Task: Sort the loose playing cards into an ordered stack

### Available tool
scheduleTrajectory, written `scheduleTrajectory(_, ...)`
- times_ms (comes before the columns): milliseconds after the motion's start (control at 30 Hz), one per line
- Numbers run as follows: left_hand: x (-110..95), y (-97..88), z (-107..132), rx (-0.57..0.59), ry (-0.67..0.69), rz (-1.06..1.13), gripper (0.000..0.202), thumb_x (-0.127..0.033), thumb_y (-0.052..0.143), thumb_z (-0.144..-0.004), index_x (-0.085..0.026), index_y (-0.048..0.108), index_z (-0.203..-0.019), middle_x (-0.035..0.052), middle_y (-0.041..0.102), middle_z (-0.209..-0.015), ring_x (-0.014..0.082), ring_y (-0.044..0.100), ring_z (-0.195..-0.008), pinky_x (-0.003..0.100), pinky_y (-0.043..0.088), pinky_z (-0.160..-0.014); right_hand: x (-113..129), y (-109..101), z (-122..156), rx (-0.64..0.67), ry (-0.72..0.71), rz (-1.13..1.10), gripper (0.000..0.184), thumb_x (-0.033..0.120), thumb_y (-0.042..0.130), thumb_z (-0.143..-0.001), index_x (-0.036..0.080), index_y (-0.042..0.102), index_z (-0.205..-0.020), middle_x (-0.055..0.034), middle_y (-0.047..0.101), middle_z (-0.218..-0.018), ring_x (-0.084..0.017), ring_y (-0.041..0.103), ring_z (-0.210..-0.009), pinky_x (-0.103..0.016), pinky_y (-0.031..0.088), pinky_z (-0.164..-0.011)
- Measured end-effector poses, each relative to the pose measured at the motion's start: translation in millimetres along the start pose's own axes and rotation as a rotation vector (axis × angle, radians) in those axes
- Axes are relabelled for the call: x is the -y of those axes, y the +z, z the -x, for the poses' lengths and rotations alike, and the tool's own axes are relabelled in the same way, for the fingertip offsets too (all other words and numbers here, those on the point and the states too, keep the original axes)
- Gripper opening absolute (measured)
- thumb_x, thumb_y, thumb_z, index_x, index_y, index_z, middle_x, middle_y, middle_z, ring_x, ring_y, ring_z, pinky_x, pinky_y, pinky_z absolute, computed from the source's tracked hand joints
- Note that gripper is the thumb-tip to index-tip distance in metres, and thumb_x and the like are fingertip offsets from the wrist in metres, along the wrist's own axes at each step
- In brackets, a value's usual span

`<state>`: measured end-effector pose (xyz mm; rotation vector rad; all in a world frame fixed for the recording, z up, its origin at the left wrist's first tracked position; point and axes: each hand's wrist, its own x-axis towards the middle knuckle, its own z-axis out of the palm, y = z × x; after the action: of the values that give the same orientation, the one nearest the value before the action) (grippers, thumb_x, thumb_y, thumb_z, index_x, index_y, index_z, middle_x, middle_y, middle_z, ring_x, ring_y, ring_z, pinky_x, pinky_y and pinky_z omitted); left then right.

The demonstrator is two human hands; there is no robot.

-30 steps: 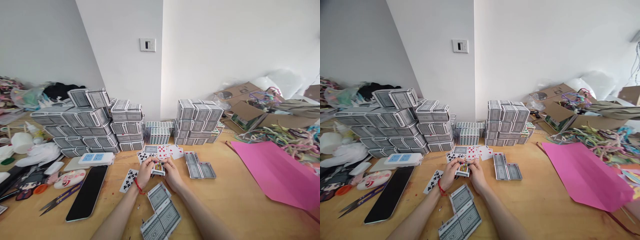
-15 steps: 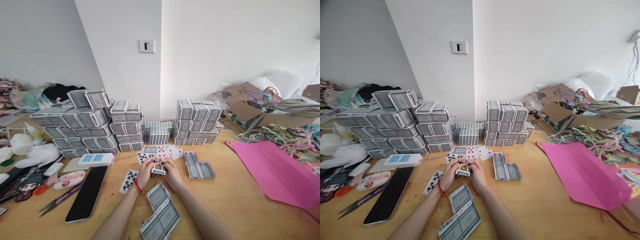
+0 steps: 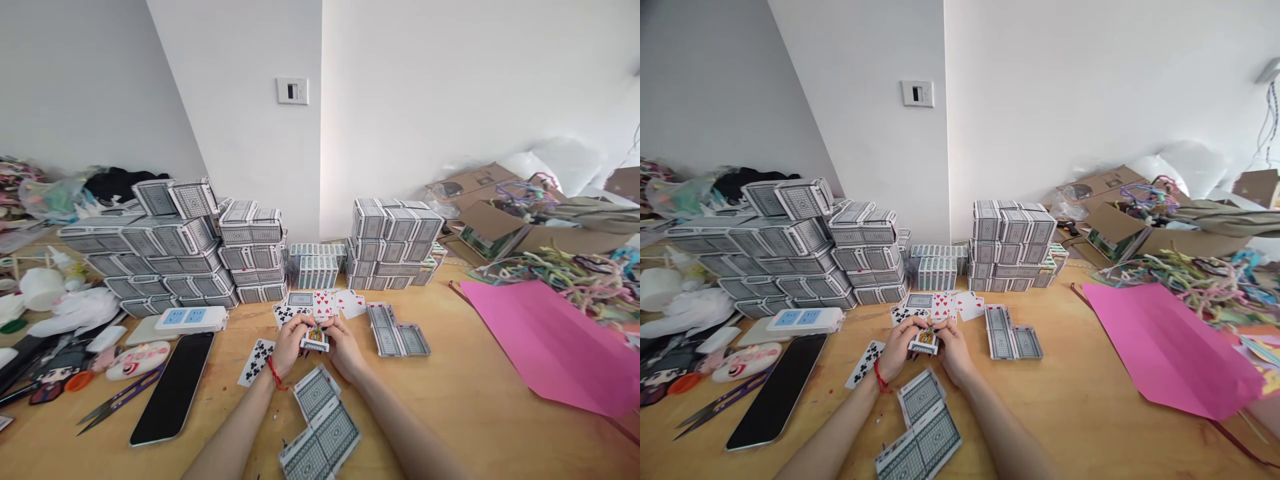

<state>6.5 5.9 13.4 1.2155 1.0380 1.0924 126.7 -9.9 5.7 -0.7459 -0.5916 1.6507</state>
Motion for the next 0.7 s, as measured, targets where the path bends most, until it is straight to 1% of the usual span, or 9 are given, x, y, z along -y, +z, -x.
scheduleTrajectory(300,-0.6,-0.5,0.2,-0.027,0.001,-0.032,0.012,-0.021,0.043,-0.065,-0.017,0.054,-0.068,-0.0074,0.042,-0.044,0.0055,0.036,-0.033,0.016,0.027,-0.031,4.7,3.5,2.8,-0.002,0.008,0.007,0.009,0.015,0.053,-0.059,0.021,0.048,-0.062,0.0036,0.055,-0.059,-0.013,0.050,-0.053,-0.024,0.037,-0.049)
scheduleTrajectory(500,4.0,-1.5,-0.6,-0.004,-0.043,0.050,0.013,-0.023,0.043,-0.066,-0.016,0.054,-0.066,-0.0076,0.040,-0.040,0.0054,0.034,-0.028,0.017,0.024,-0.028,6.4,4.0,3.9,0.032,0.016,0.002,0.010,0.014,0.054,-0.058,0.020,0.047,-0.061,0.0041,0.056,-0.059,-0.014,0.052,-0.054,-0.024,0.038,-0.049)
scheduleTrajectory(700,1.8,-1.1,0.6,-0.012,-0.033,0.075,0.015,-0.024,0.042,-0.067,-0.016,0.055,-0.066,-0.0068,0.041,-0.040,0.0065,0.035,-0.028,0.018,0.026,-0.028,5.5,2.4,3.6,0.053,0.005,-0.019,0.011,0.013,0.056,-0.058,0.020,0.048,-0.061,0.0040,0.057,-0.060,-0.014,0.053,-0.054,-0.023,0.038,-0.049)
